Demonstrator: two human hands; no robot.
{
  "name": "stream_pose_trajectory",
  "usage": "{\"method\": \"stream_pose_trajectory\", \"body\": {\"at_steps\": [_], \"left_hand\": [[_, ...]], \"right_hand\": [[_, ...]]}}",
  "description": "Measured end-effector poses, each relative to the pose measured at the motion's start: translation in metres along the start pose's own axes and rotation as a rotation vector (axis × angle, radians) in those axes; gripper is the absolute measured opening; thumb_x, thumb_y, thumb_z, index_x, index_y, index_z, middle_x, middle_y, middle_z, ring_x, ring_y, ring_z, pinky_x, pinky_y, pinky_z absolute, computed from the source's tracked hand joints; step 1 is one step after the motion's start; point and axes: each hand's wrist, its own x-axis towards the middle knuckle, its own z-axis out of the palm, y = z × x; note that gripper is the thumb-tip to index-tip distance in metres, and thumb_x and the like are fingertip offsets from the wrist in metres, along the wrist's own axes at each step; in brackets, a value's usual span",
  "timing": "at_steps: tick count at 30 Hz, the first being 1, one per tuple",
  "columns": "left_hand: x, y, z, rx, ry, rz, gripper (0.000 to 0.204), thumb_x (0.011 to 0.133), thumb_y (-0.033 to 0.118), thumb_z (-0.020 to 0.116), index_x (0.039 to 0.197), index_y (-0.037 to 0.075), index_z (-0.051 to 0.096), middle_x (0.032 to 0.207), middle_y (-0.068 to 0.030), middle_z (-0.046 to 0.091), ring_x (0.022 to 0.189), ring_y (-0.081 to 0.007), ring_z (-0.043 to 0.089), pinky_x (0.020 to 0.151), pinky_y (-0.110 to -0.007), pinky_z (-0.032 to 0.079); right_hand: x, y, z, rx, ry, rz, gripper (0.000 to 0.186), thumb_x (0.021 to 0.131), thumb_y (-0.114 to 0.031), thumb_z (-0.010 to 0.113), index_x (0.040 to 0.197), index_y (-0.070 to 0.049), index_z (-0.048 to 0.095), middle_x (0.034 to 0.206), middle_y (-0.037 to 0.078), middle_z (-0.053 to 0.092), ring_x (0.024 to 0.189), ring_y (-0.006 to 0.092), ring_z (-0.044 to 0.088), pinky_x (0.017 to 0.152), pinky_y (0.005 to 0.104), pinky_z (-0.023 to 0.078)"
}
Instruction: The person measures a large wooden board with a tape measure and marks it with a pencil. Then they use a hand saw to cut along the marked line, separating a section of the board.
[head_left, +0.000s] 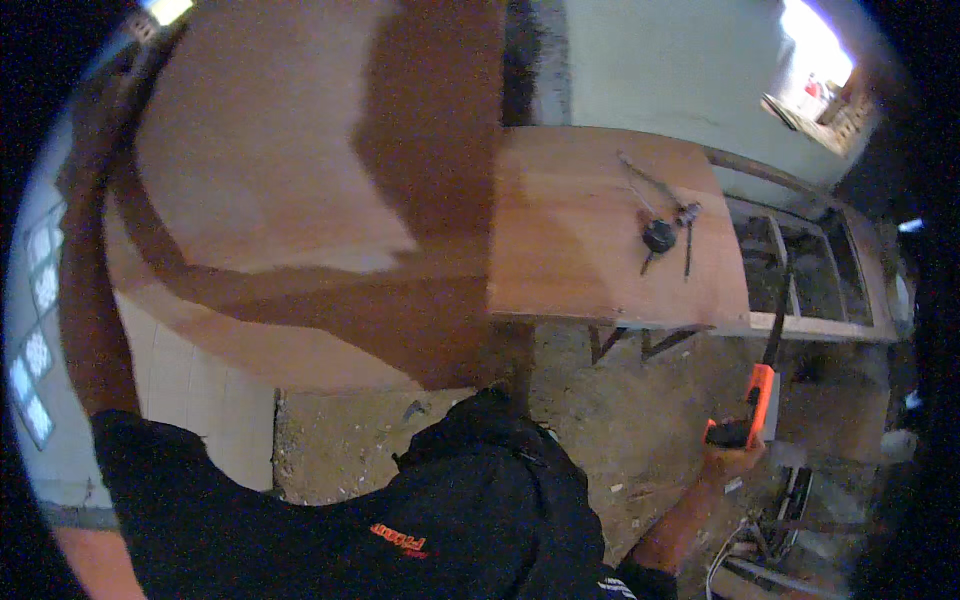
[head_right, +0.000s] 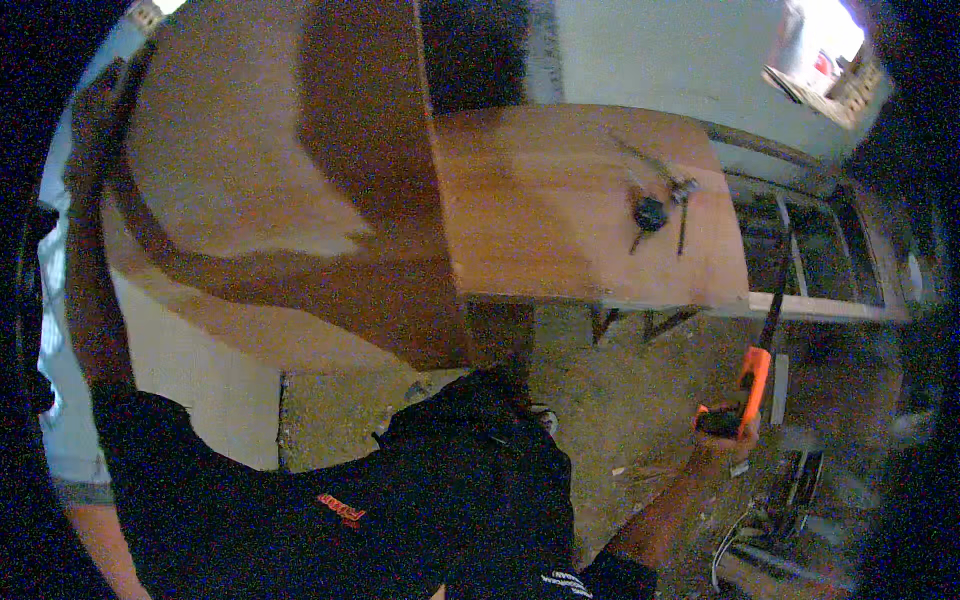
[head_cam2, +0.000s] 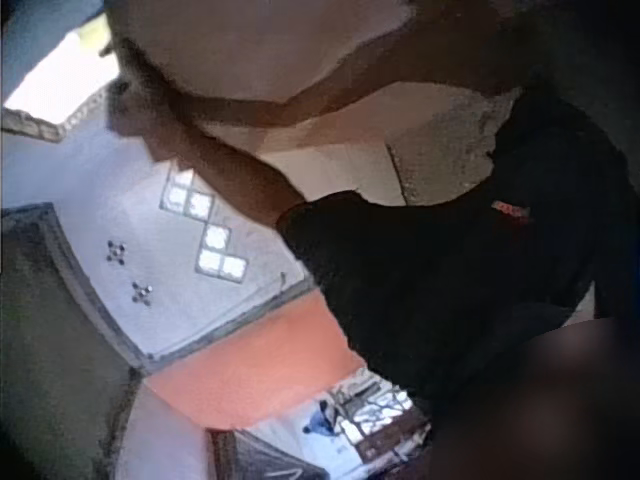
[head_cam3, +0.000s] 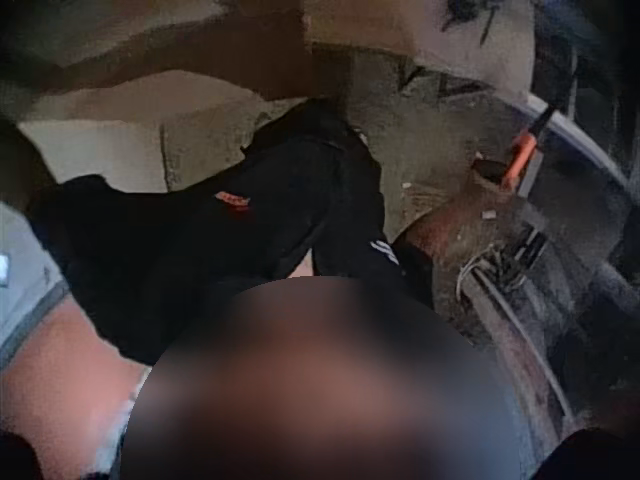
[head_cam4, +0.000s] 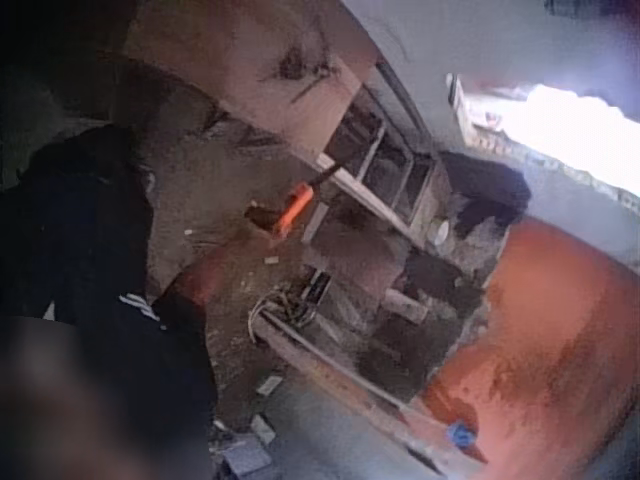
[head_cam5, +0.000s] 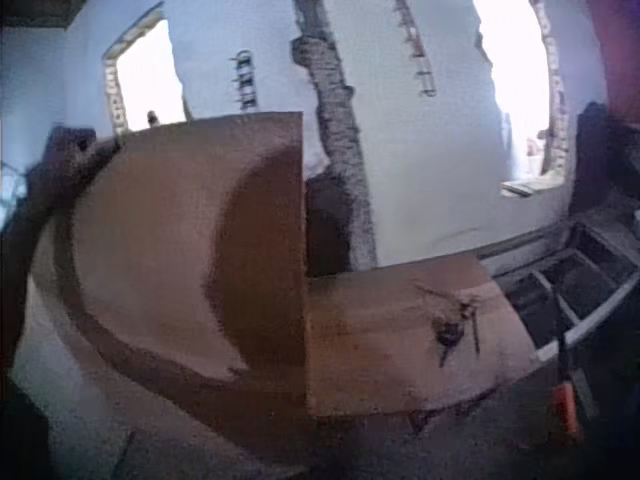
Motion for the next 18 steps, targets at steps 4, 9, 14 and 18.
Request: {"method": "stream_pose_trajectory", "body": {"at_steps": [4,9,14,18], "left_hand": [[-0.092,0.017,0.038,-0.281,-0.284,-0.508,0.041,0.083,0.052,0.076,0.093,0.012,0.073,0.070,-0.0099,0.065,0.069,-0.0278,0.064,0.065,-0.040,0.052],[-0.214,0.119,0.036,-0.540,-0.334,-0.633,0.049,0.078,0.057,0.079,0.085,0.009,0.070,0.076,-0.0116,0.070,0.071,-0.0288,0.069,0.066,-0.042,0.052],[-0.314,0.250,0.083,-0.959,-0.469,-0.657,0.057,0.066,0.060,0.088,0.063,0.011,0.061,0.057,-0.0069,0.060,0.052,-0.0238,0.060,0.051,-0.040,0.050],[-0.362,0.304,0.119,-1.159,-0.306,-0.549,0.061,0.064,0.064,0.087,0.060,0.011,0.058,0.057,-0.0089,0.059,0.050,-0.0273,0.060,0.049,-0.041,0.049]], "right_hand": [[-0.006,-0.014,-0.006,0.046,-0.189,0.071,0.049,0.080,-0.047,0.067,0.112,-0.011,0.063,0.096,0.013,0.069,0.080,0.0356,0.067,0.072,0.0602,0.055],[-0.054,-0.034,0.035,0.317,-0.439,0.290,0.052,0.082,-0.046,0.065,0.116,-0.007,0.060,0.099,0.015,0.067,0.090,0.0348,0.065,0.089,0.0608,0.048],[-0.138,-0.022,0.100,0.180,-0.396,0.102,0.050,0.086,-0.048,0.059,0.112,-0.004,0.058,0.089,0.013,0.063,0.077,0.0300,0.061,0.078,0.0535,0.052],[-0.213,-0.004,0.132,0.101,-0.331,0.063,0.050,0.087,-0.047,0.058,0.112,-0.004,0.058,0.084,0.013,0.063,0.071,0.0285,0.062,0.073,0.0500,0.055]]}}
